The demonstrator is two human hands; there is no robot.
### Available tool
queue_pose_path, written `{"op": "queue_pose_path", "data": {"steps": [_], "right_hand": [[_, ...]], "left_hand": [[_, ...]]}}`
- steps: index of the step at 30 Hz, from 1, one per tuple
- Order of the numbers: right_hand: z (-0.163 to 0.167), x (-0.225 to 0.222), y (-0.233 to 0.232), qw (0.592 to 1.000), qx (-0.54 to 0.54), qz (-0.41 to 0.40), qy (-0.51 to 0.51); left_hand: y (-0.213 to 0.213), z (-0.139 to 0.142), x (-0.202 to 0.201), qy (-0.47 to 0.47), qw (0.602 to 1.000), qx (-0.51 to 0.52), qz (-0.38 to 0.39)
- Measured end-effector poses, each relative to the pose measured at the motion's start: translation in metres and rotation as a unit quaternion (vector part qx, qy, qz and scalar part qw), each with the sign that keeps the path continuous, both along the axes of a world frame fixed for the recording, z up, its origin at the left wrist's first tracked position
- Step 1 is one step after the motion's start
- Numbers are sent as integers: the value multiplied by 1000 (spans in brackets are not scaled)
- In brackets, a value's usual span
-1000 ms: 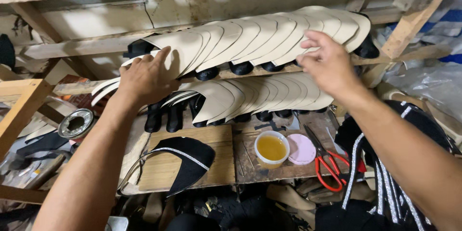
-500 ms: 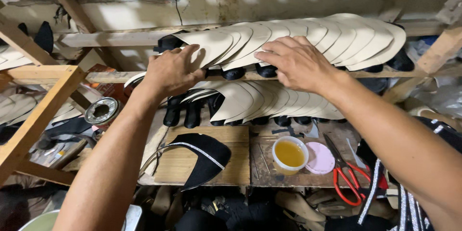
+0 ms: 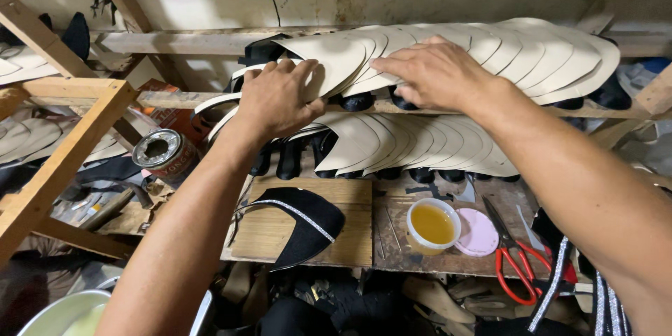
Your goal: The person repeatedly picks up beige shoe upper pieces and black heel components from a workbench, aligns them, and places the assembled units on a wooden shelf. The person handles the parts one at a time, occasionally adjusting their position before stacking them.
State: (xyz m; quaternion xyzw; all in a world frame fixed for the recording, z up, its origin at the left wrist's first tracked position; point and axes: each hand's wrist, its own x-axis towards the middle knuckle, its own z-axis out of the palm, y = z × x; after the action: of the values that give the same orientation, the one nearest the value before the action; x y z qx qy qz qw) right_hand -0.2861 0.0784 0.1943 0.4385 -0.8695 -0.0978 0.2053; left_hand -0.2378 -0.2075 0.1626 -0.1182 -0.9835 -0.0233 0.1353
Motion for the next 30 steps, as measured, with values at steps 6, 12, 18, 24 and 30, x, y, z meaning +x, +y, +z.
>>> {"op": "queue_pose_path", "data": {"steps": [6, 12, 18, 24, 30], "right_hand": [[17, -14, -13, 998, -14, -60, -4], [14, -16, -24, 993, 2, 9, 121], [2, -27, -38, 992, 9, -15, 122], [-10, -39, -59, 993, -19, 9, 120], [6, -28, -61, 971, -61, 94, 211]], "left_hand": [[-5, -3, -3, 23, 1000, 11, -9], [-9, -13, -15, 98, 993, 55, -30], [-22, -20, -22, 116, 989, 75, -49], [-25, -28, -19, 157, 983, 78, -56], [-40, -34, -25, 248, 965, 68, -52]]}}
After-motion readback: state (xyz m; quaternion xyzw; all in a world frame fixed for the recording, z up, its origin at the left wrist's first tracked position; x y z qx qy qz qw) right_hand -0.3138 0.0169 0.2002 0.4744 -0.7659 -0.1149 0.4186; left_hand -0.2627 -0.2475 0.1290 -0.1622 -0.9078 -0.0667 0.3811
